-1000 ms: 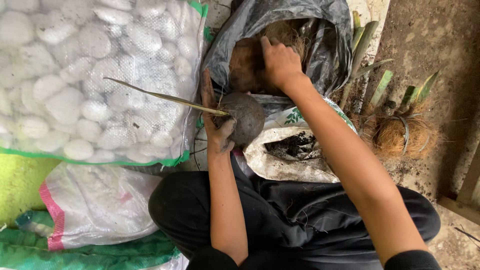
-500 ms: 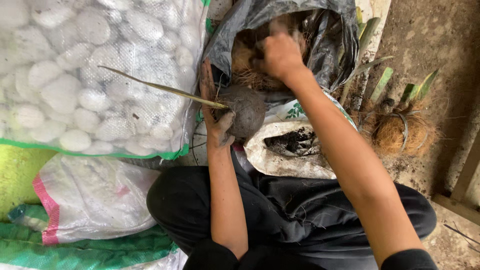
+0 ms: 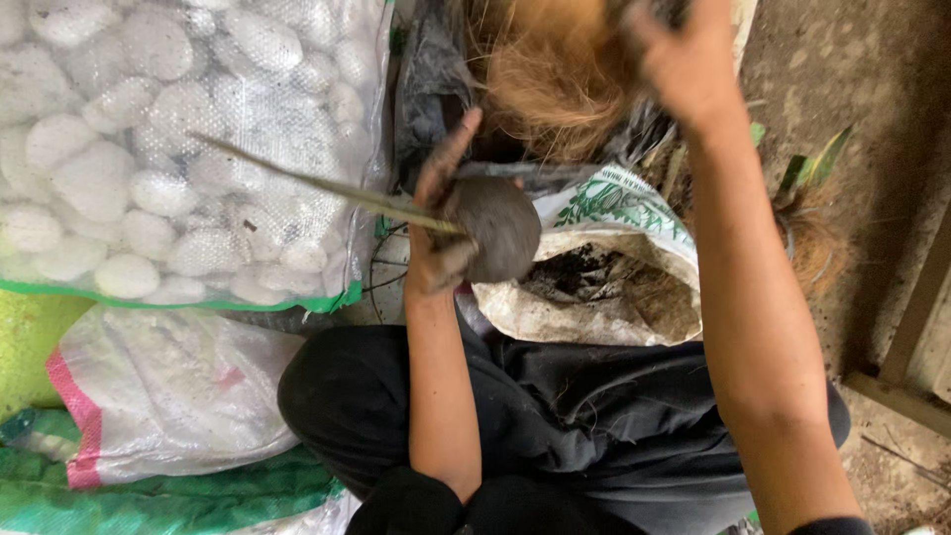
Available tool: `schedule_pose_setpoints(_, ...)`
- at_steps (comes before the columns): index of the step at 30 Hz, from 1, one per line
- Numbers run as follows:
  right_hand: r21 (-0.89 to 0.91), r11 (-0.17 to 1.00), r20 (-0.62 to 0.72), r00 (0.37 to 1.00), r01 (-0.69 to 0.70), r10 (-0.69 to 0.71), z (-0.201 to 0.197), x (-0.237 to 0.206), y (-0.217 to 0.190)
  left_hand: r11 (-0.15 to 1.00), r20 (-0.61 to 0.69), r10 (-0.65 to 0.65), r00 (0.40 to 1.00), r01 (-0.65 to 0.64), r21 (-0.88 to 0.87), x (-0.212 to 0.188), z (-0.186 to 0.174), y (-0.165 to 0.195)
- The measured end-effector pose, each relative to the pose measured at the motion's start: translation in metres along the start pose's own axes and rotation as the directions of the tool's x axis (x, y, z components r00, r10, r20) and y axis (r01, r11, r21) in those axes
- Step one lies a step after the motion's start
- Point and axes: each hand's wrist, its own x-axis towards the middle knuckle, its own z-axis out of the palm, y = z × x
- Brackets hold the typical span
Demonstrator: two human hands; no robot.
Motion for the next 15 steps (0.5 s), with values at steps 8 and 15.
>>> schedule_pose_setpoints(8,0.087,0.992,0.146,0.984,0.087,-0.099,0.018,-0.033,0.009,0.991,0.242,0.004,0.97,-0.036,0.128,0.013,0.031,-0.047)
schedule_pose_setpoints(15,-0.276,0.869,0.438,0.751,-0.411,0.494,0.013,-0.031,-0.001,0.851,0.073,-0.298,0.952,0.3,-0.431,0.005,0.021,-0.072)
